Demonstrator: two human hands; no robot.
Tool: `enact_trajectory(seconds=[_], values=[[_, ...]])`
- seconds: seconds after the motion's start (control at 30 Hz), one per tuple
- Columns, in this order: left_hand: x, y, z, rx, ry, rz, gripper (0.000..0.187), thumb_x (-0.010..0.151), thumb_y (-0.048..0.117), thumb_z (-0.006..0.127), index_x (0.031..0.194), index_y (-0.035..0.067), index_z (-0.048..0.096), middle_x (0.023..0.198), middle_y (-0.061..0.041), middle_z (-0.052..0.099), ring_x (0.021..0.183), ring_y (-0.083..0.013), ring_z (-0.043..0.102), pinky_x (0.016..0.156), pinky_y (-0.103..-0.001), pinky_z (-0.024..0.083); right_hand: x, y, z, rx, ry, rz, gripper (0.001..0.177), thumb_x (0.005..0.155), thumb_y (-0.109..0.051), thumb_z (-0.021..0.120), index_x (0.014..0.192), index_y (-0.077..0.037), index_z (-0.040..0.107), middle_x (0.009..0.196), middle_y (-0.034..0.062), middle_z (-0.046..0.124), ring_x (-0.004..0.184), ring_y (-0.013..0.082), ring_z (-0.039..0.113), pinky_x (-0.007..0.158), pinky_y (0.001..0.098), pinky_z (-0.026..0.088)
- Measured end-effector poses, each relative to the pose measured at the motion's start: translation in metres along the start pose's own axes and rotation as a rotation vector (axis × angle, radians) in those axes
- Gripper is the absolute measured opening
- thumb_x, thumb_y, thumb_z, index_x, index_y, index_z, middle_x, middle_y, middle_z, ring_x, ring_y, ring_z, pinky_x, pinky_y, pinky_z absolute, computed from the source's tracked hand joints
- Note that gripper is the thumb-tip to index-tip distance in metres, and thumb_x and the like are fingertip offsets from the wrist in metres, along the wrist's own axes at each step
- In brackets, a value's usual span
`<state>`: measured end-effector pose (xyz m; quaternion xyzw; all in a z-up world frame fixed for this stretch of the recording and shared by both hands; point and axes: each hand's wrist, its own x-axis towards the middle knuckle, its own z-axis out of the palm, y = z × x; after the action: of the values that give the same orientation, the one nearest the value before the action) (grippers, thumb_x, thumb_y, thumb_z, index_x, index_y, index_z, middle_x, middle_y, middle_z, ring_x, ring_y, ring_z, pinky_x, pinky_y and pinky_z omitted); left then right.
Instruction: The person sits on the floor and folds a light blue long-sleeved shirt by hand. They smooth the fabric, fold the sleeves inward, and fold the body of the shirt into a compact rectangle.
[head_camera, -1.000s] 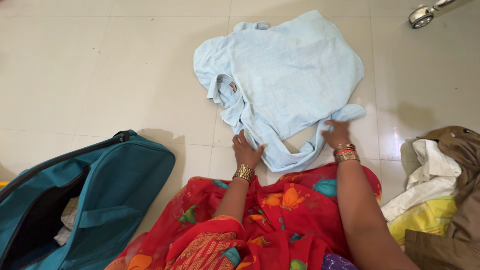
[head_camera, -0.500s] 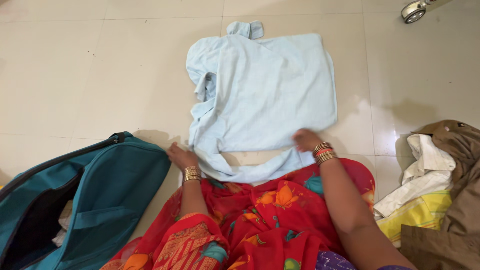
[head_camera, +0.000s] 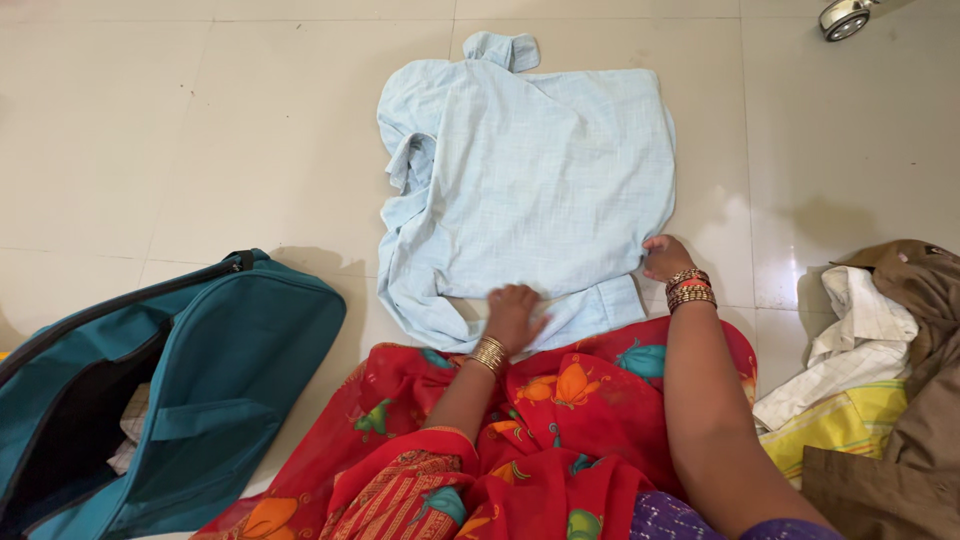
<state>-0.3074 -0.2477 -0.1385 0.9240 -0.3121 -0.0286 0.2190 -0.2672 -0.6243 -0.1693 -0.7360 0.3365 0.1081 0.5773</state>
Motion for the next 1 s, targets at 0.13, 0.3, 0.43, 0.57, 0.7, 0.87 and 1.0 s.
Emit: enact_trajectory(seconds=[0.13,0.3,0.43,0.57,0.7,0.87,1.0], values=[[-0.014,0.023,0.017,-0.221,-0.095,0.159,0.026,0.099,0.026,0.060,0.119,0.012,0.068,0.111,-0.009,0.066,0.110,-0.0299,0.063,0.099,-0.045,0.048,0.000,0.008,-0.012,-0.008,-0.076,-0.231,0.040,0.080,0.005,0.063,0.118,-0.006,0.060,0.112,0.0060,0.063,0.100,0.0196,0.065,0.072,0.0305,0.058],[-0.006,0.019,0.021,-0.227,-0.565,0.150,0.020,0.082,0.020,0.064,0.094,0.014,0.078,0.098,-0.013,0.076,0.095,-0.0317,0.071,0.088,-0.041,0.055,-0.004,0.016,-0.004,-0.386,0.008,-0.276,0.043,0.081,0.004,0.069,0.121,-0.004,0.057,0.104,0.0094,0.061,0.095,0.0227,0.064,0.080,0.0331,0.054],[-0.003,0.002,0.057,-0.063,-0.977,0.057,0.030,0.088,0.029,0.061,0.103,0.008,0.078,0.107,-0.018,0.076,0.098,-0.0347,0.072,0.088,-0.044,0.056,-0.010,0.007,0.002,-0.433,0.090,-0.189,0.056,0.074,0.001,0.081,0.122,-0.004,0.052,0.099,0.0099,0.058,0.088,0.0212,0.062,0.079,0.0339,0.054],[0.002,-0.023,0.068,0.081,-0.961,0.130,0.032,0.081,0.025,0.065,0.102,0.005,0.080,0.109,-0.020,0.074,0.100,-0.0357,0.072,0.090,-0.044,0.056,-0.033,-0.018,0.000,-0.217,0.228,-0.465,0.045,0.088,-0.008,0.082,0.124,-0.006,0.055,0.095,0.0110,0.058,0.084,0.0171,0.056,0.079,0.0302,0.052],[0.024,-0.026,0.017,-0.062,-0.483,-0.216,0.026,0.096,0.023,0.056,0.096,0.005,0.076,0.105,-0.021,0.074,0.099,-0.0385,0.071,0.091,-0.049,0.054,-0.060,-0.050,0.002,0.074,0.270,-0.738,0.034,0.095,-0.002,0.070,0.122,-0.005,0.049,0.106,0.0059,0.056,0.087,0.0112,0.059,0.075,0.0256,0.052],[0.017,0.004,-0.032,-0.205,0.146,-0.046,0.010,0.082,0.015,0.068,0.086,0.006,0.067,0.089,-0.015,0.067,0.087,-0.0373,0.065,0.074,-0.050,0.053,-0.076,-0.073,0.010,0.060,0.418,-0.839,0.029,0.104,0.002,0.064,0.129,-0.006,0.053,0.114,0.0099,0.056,0.087,0.0160,0.059,0.070,0.0290,0.053],[0.006,0.007,-0.041,-0.251,0.255,-0.088,0.010,0.088,0.016,0.071,0.088,0.008,0.065,0.088,-0.011,0.065,0.088,-0.0329,0.065,0.079,-0.047,0.054,-0.065,-0.054,0.002,0.148,0.317,-0.392,0.034,0.098,-0.004,0.063,0.128,-0.004,0.047,0.108,0.0088,0.057,0.065,0.0194,0.063,0.052,0.0347,0.055]])
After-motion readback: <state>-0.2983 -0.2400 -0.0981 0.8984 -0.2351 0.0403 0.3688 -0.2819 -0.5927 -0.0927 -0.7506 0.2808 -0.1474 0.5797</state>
